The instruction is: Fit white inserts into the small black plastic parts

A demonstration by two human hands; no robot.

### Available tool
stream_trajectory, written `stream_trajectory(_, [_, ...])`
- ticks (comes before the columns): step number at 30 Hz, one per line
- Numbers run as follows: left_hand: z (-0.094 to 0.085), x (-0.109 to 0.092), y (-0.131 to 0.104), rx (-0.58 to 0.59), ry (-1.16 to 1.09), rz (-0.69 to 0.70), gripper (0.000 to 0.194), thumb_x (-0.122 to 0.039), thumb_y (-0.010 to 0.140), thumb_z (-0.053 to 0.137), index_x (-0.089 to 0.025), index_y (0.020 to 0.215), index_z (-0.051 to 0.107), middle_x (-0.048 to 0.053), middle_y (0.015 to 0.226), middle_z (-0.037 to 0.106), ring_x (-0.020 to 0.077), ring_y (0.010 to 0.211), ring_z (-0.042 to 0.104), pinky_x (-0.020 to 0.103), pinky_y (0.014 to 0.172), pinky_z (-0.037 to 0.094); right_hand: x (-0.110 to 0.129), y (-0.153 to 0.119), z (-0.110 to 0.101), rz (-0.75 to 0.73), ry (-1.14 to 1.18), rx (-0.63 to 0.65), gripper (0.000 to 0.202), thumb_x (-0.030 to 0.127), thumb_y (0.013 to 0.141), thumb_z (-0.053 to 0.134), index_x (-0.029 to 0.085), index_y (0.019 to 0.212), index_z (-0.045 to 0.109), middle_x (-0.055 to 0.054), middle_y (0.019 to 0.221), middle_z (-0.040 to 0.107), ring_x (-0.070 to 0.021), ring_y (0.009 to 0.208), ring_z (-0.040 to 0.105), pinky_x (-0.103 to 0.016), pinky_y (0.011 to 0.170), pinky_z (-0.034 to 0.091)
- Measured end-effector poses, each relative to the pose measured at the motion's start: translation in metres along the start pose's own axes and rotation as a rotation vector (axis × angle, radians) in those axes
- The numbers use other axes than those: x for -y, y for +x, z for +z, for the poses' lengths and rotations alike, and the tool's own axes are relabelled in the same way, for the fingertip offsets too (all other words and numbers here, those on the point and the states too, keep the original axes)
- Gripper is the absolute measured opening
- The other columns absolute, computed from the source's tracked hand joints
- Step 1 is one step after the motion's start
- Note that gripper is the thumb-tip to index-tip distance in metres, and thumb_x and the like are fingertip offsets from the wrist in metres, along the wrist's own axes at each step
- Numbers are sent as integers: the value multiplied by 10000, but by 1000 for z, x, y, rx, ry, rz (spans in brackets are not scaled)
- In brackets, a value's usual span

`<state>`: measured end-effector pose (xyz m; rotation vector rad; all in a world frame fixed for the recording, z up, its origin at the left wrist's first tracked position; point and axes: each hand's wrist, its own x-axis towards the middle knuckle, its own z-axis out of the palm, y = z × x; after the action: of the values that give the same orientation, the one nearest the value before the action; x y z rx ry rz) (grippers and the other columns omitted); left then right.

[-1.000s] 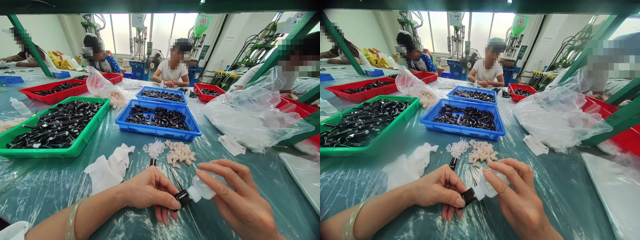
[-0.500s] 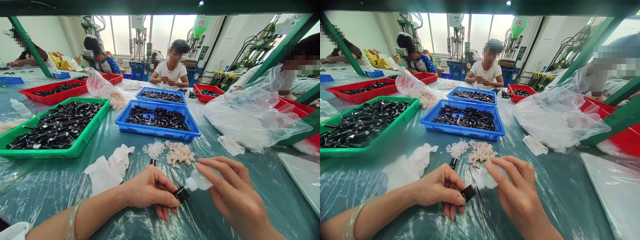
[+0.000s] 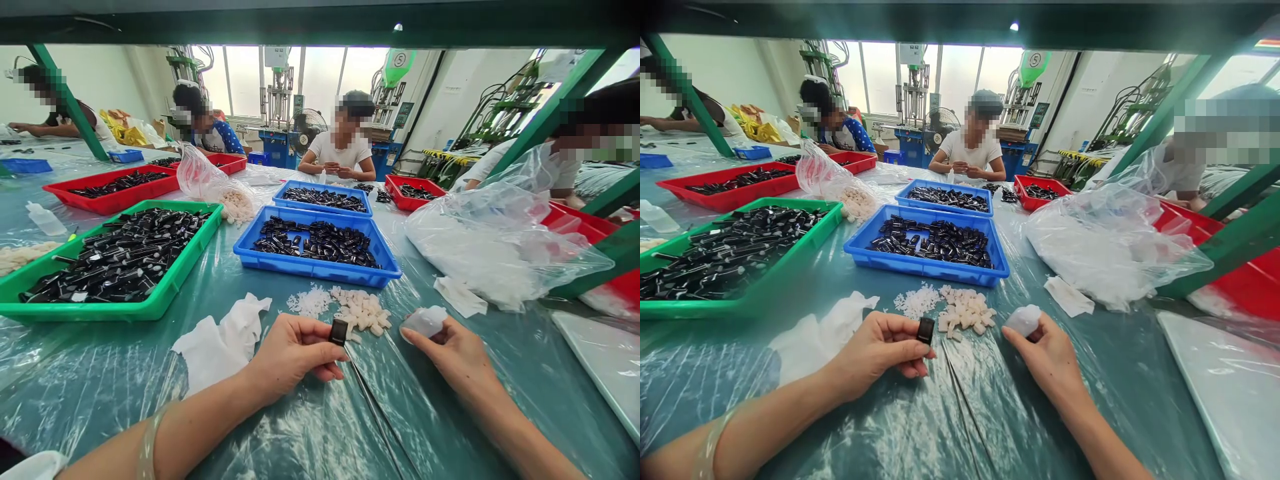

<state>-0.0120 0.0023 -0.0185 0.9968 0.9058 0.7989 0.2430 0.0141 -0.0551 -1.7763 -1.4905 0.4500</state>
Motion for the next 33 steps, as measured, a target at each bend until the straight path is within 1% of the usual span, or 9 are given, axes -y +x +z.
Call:
stream_trajectory(3, [-1,-1,0,-54,-16,4,252,-231,592,739,-93,800,710,76,676,690,124,551,646,165,510,503,-1,0,1,-20,3,-56,432,447,614,644,155,926,577,-76,794,687,-244,713,657,-323,568,529])
stream_trajectory(6, [-2,-2,1,-88,-20,16,260,-241,593,741,-88,800,707,80,686,690,123,556,647,165,514,505,7,-6,-2,-75,-29,-222,677,476,606,652,159,1171,455,-148,1104,591,-309,975,573,-397,688,510])
stream_trajectory(9, [-1,-2,1,-102,-26,22,257,-253,592,742,-85,784,704,81,682,689,121,555,645,161,512,501,21,-19,-5,-234,-69,-362,562,419,703,613,212,1193,435,-135,1174,525,-281,994,530,-414,768,467])
stream_trajectory(12, [-1,-1,1,-103,-21,14,269,-262,594,740,-84,793,702,84,690,690,121,556,644,164,516,501,31,-30,1,-593,-113,-216,142,281,811,538,222,936,571,-67,880,615,-182,722,588,-317,650,492])
stream_trajectory(15, [-1,0,1,-98,-10,14,280,-274,601,735,-86,806,702,87,706,693,120,559,642,169,521,500,35,-33,17,-732,-123,-1,111,238,827,512,219,859,617,-41,824,641,-160,736,621,-264,637,518])
stream_trajectory(19, [-1,1,1,-84,-4,24,298,-303,596,741,-84,795,702,82,691,688,122,570,637,170,522,491,36,-33,36,-761,-165,122,180,190,835,485,198,960,614,-74,880,635,-193,807,614,-322,675,532])
stream_trajectory(22, [-1,1,1,-74,-11,23,307,-310,588,748,-85,790,700,70,673,680,123,571,632,176,522,488,38,-35,41,-753,-180,162,150,173,846,461,195,906,597,-77,854,611,-194,781,597,-336,646,528])
stream_trajectory(26, [-1,2,1,-68,-16,19,279,-271,574,754,-94,783,701,41,625,657,119,559,620,186,518,480,39,-37,42,-729,-185,177,145,159,863,426,199,809,554,-53,780,581,-172,720,580,-307,600,514])
stream_trajectory(33, [1,5,0,22,27,21,207,-250,602,730,-113,756,710,25,609,637,121,603,607,205,553,473,36,-35,44,-708,-188,163,154,172,878,415,191,880,567,-51,766,559,-168,701,579,-290,582,505])
